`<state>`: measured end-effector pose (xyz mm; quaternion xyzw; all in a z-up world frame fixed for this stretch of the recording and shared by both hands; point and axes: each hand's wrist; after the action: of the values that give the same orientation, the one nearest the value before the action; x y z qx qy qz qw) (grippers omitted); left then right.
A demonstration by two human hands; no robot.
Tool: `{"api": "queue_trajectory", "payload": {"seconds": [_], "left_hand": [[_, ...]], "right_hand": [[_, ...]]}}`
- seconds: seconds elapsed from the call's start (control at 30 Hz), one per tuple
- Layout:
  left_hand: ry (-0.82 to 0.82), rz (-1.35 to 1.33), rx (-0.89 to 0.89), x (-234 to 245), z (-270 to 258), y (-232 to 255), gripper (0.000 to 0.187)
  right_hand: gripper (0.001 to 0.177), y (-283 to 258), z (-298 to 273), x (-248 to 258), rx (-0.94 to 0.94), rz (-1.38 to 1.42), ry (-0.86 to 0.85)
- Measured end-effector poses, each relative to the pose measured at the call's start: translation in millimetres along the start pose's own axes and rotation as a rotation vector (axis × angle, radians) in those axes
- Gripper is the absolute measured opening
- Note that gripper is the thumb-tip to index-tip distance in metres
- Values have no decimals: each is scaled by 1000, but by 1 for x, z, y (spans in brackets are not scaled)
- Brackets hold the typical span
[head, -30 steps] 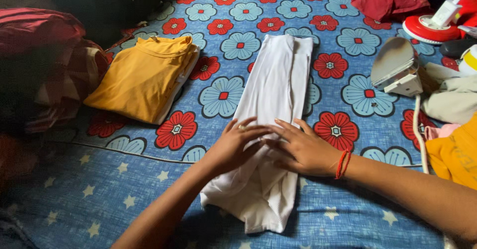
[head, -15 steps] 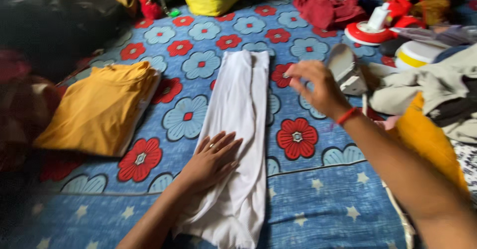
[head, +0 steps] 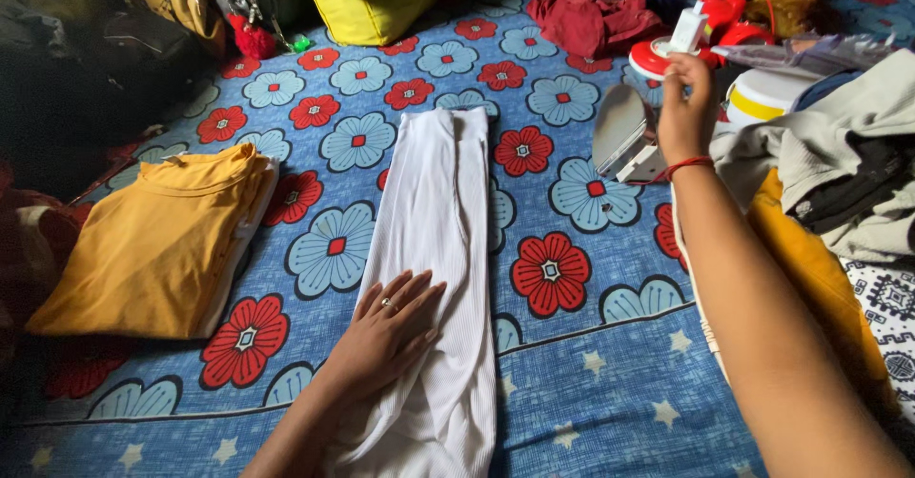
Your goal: The person irons a white long-sleeved shirt and a yellow jacket on a floral-patterned floor. They smooth the fabric, use an electric iron, fold the items, and place them in a stack.
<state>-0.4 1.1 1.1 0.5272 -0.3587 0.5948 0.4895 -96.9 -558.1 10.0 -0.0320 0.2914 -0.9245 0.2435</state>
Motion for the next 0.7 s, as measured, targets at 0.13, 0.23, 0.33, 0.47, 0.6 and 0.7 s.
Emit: {"api": "queue_trajectory", "payload": {"seconds": [0.13,0.23,0.33,0.47,0.6,0.7], "left_hand": [[-3,-5,0,0,0,0,68],[-6,-1,6,0,0,0,67],[11,16,1,-1,1,1,67],[6,5,1,-2,0,-1,68],[9,-5,1,-2,0,-1,67],[12,2,-2,-2,0,1,68]], "right_hand": [[45,19,-11,7,-212,-97,93],[64,15,-18,-1,-388,-202,67],[75,8,-22,-5,-430,-243,34],[77,22,-20,2,-511,-300,80],[80,73,-9,15,-652,-215,156],[75,110,0,28,-761,-218,228]]}}
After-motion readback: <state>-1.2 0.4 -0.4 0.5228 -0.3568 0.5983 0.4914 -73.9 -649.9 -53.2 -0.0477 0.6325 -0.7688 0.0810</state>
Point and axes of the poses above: each hand's wrist, its own z-axis towards the middle knuckle, its own x-axis out of the back of the hand, y = z × x, and after that the axes turned 13 degrees about z, right-handed
